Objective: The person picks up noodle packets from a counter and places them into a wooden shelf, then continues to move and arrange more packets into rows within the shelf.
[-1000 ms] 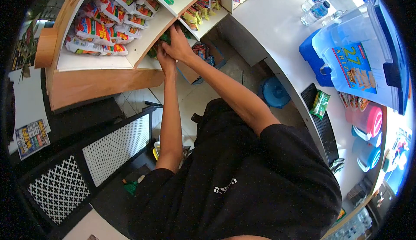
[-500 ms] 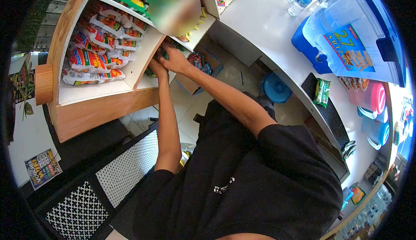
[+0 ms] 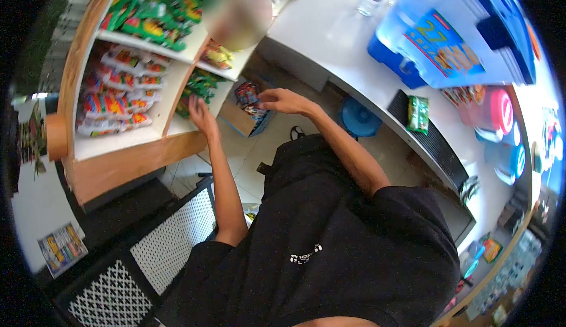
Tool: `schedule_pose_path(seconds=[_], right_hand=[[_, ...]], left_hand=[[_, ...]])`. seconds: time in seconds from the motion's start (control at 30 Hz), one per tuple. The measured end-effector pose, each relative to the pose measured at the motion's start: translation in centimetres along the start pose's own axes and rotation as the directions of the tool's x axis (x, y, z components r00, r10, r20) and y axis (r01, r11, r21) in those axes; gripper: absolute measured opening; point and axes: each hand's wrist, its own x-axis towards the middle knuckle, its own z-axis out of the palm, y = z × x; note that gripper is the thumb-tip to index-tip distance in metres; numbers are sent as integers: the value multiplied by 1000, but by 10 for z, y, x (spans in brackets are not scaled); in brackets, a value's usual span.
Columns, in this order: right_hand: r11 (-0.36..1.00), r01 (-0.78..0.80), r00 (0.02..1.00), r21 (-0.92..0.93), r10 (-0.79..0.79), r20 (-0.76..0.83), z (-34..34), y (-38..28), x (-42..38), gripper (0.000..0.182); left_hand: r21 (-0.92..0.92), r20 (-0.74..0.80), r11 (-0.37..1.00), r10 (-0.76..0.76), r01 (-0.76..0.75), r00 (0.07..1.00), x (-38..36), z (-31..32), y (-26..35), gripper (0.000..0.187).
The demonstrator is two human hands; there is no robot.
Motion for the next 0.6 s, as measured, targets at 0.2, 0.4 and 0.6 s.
schedule_pose_path(seconds=[0.2, 0.4, 0.6], right_hand=[[919, -183, 893, 350, 304, -331, -69, 55, -165, 54], [791, 57, 515, 609, 499, -697, -91, 84, -307, 40], [843, 215, 43, 493, 496, -867, -102, 121, -375, 33]], left_hand=[[14, 380, 940, -320, 341, 868, -124, 51, 10, 46], [244, 824, 910, -377, 336, 422, -225, 153, 39, 46], [213, 964, 945, -244, 249, 104, -292, 264, 91, 44]])
